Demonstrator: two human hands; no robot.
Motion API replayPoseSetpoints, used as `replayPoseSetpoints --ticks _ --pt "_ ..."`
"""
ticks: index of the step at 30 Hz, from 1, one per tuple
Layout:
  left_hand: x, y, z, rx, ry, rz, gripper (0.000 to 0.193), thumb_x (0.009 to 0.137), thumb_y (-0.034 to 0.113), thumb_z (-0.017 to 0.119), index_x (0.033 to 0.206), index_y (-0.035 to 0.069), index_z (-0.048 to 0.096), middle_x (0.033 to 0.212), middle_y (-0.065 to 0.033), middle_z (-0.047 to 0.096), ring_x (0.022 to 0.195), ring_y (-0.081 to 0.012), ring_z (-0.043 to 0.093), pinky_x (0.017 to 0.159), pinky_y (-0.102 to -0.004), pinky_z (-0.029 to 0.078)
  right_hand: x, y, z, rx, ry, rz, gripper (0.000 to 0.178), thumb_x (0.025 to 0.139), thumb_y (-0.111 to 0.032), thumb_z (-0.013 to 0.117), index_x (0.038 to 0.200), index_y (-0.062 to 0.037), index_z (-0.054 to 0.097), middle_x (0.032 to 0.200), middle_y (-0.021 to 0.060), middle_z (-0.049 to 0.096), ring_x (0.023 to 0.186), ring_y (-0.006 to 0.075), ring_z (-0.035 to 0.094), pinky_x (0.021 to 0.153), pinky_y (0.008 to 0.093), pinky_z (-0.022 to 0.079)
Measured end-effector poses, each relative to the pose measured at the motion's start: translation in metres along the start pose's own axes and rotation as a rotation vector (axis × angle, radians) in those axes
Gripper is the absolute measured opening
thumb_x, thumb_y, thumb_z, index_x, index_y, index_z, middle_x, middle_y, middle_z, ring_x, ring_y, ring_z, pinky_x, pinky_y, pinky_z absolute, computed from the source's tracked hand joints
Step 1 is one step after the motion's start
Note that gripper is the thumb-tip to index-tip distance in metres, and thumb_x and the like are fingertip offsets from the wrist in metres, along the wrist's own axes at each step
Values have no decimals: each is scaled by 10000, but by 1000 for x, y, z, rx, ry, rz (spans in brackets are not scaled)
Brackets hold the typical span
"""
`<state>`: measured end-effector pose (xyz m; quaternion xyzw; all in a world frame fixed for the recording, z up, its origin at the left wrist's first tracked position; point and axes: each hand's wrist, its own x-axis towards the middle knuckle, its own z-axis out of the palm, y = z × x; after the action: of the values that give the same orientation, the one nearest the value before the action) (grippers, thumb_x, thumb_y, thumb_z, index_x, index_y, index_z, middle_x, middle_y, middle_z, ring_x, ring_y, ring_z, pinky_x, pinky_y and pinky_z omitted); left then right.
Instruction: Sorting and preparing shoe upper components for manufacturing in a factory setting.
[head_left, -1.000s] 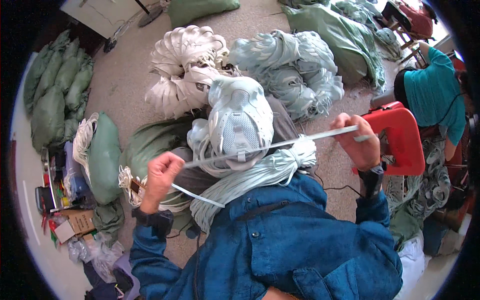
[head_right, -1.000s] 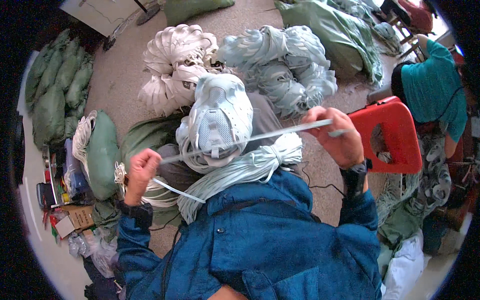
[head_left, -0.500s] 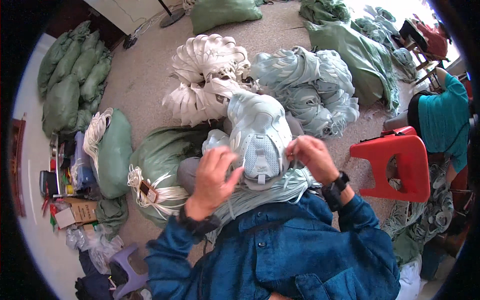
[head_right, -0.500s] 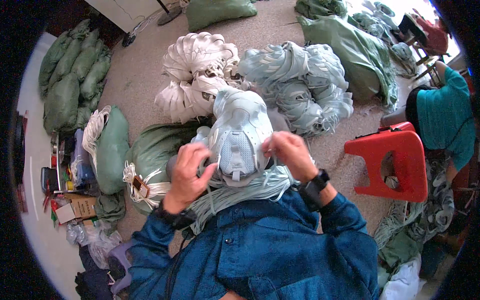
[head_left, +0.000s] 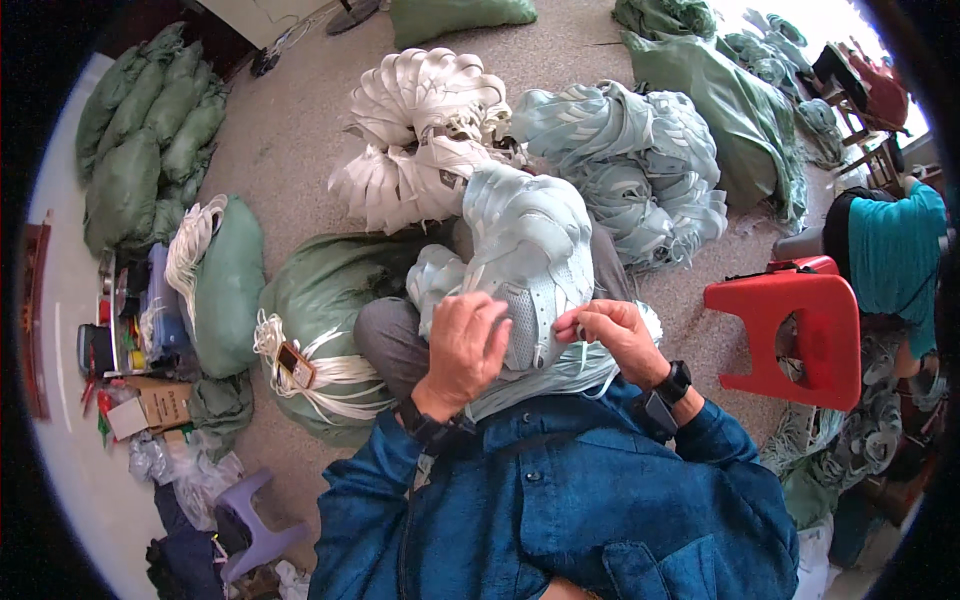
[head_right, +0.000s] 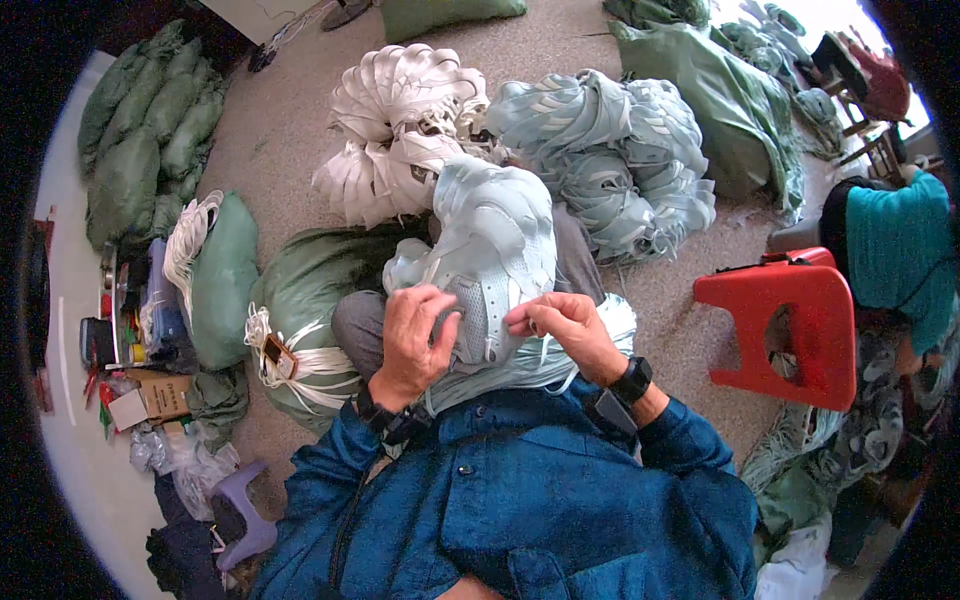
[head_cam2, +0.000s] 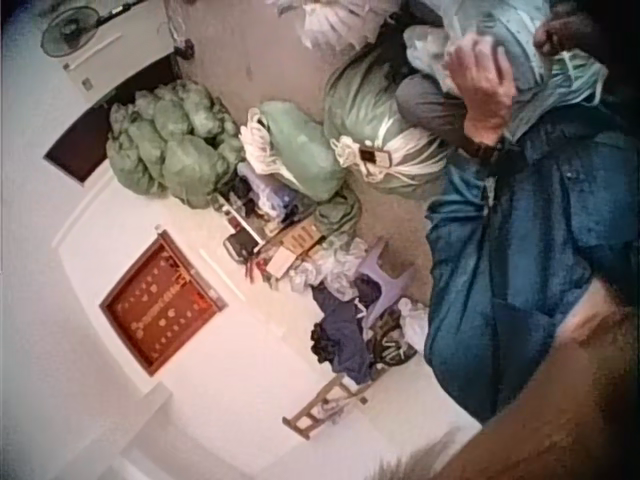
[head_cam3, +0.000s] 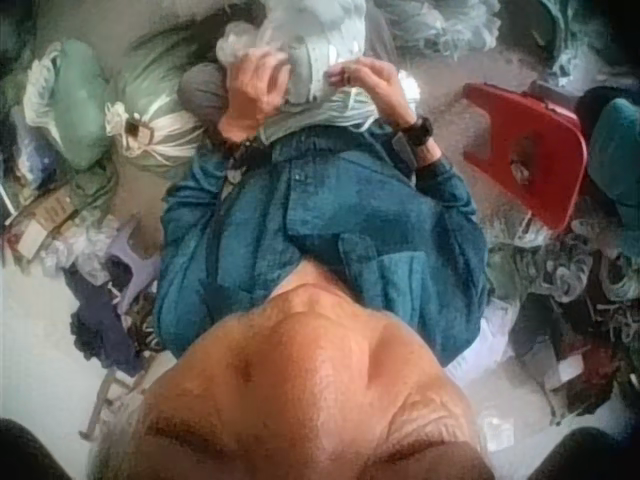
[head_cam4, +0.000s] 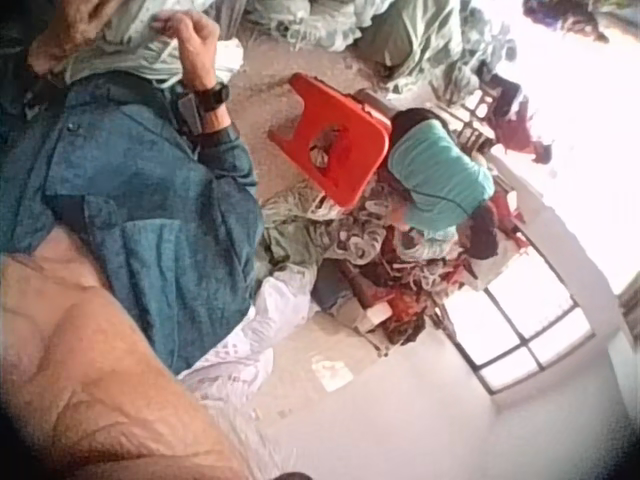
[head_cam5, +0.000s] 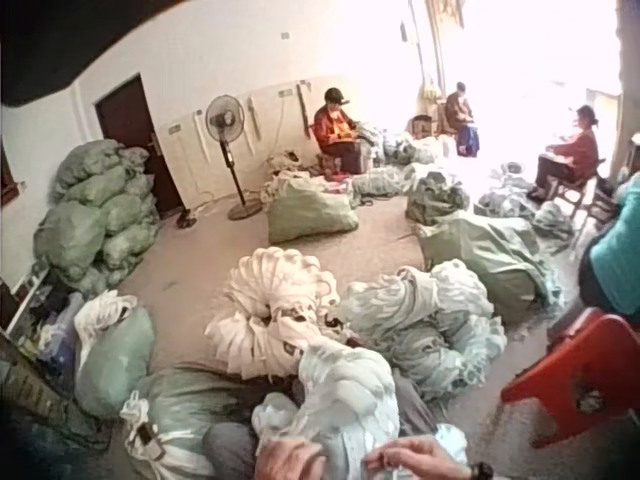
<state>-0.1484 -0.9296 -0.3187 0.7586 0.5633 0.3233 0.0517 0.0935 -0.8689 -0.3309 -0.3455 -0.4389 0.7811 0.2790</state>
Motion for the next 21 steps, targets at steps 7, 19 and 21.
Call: replayPoseSetpoints --ticks 7,19,21 --pt "20 39 21 -223 -259 -267 296 815 252 753 956 44 595 812 -136 631 725 -324 636 635 -431 492 4 18 -10 10 120 -22 190 953 -119 563 838 -11 669 861 77 707 730 118 628 697 252 495" --pt "5 42 54 -697 -287 -598 194 861 1 669 1033 -36 585 696 1 580 550 -39 554 466 -199 428 -5 28 -19 73 29 -37 218 980 -136 614 1159 -16 580 853 33 658 701 74 603 642 218 505" --pt "5 44 55 -828 -224 -709 242 810 44 706 1034 -15 634 639 -19 573 543 -61 522 509 -249 432 -4 22 -22 17 48 -28 207 978 -115 610 1152 -5 595 861 33 661 714 79 609 661 225 516"
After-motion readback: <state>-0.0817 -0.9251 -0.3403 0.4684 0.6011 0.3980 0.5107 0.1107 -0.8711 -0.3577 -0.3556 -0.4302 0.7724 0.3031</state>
